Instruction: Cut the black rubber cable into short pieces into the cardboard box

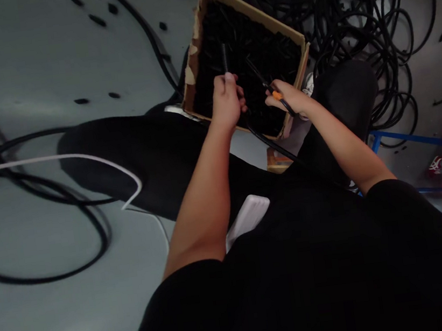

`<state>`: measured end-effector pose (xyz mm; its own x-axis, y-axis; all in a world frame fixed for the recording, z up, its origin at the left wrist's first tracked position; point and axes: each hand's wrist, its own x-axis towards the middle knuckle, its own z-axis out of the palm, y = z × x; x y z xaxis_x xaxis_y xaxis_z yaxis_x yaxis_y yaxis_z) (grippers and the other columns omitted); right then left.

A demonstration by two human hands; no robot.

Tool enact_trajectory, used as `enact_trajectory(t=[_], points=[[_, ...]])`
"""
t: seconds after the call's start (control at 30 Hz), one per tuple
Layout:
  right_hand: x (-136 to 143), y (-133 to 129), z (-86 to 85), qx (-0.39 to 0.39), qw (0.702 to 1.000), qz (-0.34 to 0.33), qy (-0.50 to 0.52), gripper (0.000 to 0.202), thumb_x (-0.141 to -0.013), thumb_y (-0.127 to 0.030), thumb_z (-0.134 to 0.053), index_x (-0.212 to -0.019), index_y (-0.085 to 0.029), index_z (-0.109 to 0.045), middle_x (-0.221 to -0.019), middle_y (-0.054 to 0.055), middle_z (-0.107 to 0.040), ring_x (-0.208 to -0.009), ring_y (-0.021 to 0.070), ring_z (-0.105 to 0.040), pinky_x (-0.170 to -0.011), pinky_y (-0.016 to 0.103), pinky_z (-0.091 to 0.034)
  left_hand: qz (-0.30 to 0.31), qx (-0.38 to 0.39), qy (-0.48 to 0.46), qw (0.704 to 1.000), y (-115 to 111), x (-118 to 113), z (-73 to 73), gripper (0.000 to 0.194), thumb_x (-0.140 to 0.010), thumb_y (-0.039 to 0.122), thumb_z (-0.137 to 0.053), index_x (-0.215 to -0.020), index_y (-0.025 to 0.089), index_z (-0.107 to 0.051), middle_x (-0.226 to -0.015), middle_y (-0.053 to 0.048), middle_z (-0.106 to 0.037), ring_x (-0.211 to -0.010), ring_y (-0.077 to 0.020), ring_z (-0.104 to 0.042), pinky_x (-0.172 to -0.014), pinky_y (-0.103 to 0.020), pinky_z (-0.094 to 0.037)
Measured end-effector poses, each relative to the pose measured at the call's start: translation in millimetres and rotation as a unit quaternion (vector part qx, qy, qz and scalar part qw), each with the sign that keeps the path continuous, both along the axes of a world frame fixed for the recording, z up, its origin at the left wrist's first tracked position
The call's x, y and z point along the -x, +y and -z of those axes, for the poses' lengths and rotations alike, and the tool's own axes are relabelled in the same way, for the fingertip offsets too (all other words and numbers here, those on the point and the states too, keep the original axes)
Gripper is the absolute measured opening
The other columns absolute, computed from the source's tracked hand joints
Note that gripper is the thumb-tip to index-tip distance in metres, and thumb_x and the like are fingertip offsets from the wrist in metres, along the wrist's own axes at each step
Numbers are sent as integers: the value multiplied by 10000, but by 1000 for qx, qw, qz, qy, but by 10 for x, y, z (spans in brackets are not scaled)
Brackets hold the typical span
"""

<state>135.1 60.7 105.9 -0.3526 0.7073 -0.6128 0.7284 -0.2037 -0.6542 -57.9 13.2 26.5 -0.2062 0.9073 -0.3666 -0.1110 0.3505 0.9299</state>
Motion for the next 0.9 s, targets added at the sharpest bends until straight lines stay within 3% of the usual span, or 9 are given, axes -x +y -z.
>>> enact_trajectory(t=[0.13,0.27,0.43,0.67,0.9], points=[[5,-5,31,26,999,-39,0,320,-1035,-166,-748,-847,-254,-504,-798,-54,-499,-793,151,-502,-768,281,-442,67,-11,83,994,-43,22,0,564,-1067,814,-768,-1076,257,-686,-943,-78,-720,-1148,-334,-799,-1101,-482,-655],[27,-6,33,27,999,-35,13,368,-1052,-180,-725,-796,-259,-473,-752,-60,-464,-750,149,-461,-753,278,-435,139,-22,167,976,-98,21,-116,471,-1047,713,-801,-1099,253,-713,-1169,-161,-816,-1397,-409,-742,-1265,-486,-561],[10,-9,30,20,999,-36,11,434,-1087,-416,-802,-814,-262,-501,-769,-50,-460,-789,163,-482,-787,283,-480,171,-28,215,961,-159,-8,-226,375,-1104,613,-733,-1216,256,-730,-1293,-173,-823,-1542,-437,-678,-1275,-491,-550],[13,-43,42,1,998,-54,-21,550,-1085,-693,-739,-817,-260,-531,-765,-10,-495,-819,192,-549,-754,286,-505,203,-13,281,938,-176,-24,-311,192,-1117,390,-688,-1236,249,-741,-1262,-172,-807,-1471,-450,-723,-1239,-500,-561],[50,-31,73,1,994,-27,-102,369,-1047,-446,-745,-786,-243,-580,-746,23,-568,-806,205,-621,-745,295,-498,181,-14,266,947,-151,-12,-183,140,-1094,368,-734,-1193,272,-715,-1152,-141,-793,-1475,-440,-712,-1244,-485,-558]])
